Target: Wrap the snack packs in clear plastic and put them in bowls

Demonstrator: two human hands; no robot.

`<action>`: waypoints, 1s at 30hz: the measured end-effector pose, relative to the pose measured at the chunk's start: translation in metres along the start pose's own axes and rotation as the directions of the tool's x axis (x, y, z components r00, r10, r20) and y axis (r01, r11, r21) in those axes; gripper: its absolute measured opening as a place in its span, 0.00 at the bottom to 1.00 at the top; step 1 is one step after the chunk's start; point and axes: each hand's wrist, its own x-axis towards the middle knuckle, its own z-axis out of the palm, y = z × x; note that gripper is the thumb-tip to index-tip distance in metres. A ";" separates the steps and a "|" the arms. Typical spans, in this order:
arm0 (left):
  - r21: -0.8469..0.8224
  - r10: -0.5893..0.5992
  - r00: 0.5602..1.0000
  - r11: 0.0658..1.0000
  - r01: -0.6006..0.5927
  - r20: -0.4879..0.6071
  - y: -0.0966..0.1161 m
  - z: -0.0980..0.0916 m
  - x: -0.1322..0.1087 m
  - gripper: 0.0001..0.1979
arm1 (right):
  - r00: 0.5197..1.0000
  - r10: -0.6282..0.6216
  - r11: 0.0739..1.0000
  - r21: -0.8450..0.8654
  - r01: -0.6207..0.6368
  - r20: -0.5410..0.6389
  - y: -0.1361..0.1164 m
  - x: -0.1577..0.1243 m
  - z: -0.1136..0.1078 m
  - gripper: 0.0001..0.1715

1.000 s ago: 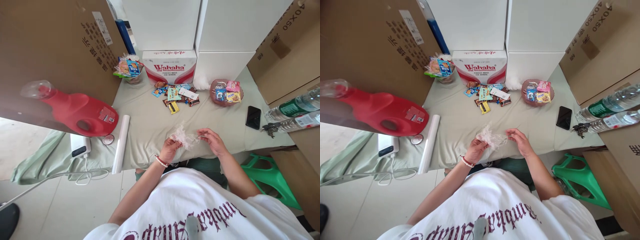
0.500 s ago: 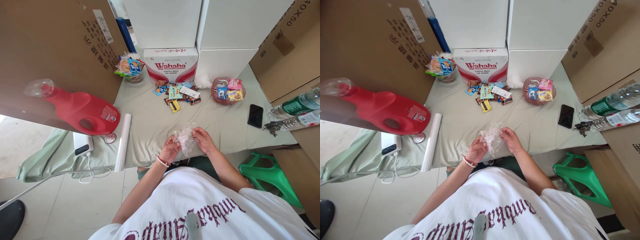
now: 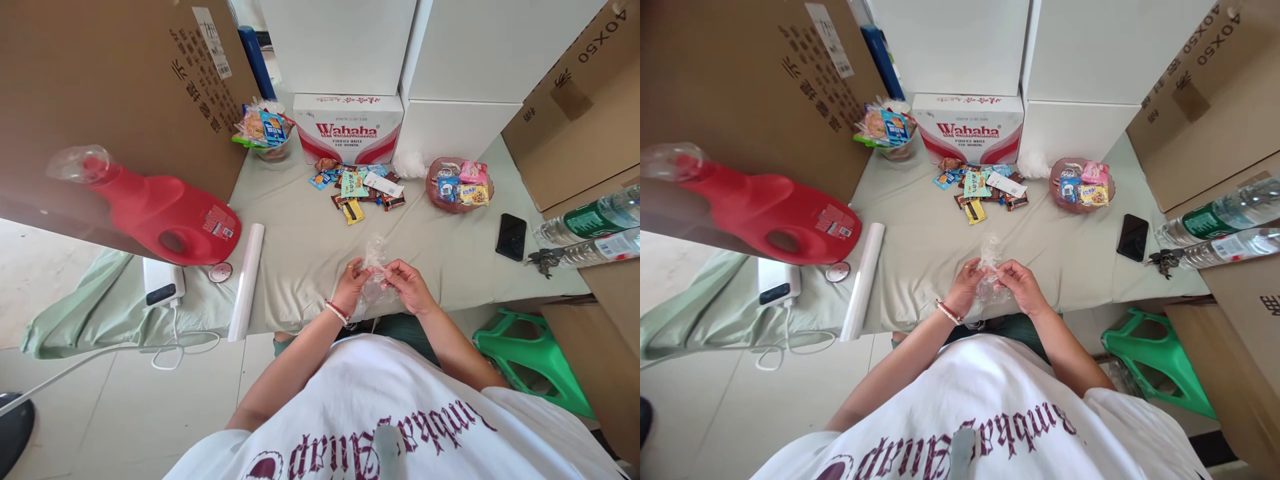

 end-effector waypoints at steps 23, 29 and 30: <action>-0.045 -0.047 0.996 0.998 0.050 0.077 0.006 0.000 -0.005 0.23 | 0.986 0.168 0.979 0.118 -0.167 0.001 -0.005 -0.012 -0.043 0.17; -0.011 0.067 0.996 0.998 -0.066 0.056 0.001 -0.001 -0.008 0.22 | 0.998 0.025 0.958 -0.284 -0.042 -0.064 -0.010 -0.010 -0.060 0.20; 0.014 0.089 0.994 0.996 -0.090 0.062 0.000 0.000 -0.009 0.20 | 0.998 -0.036 0.935 -0.354 0.016 -0.048 -0.013 -0.008 -0.059 0.21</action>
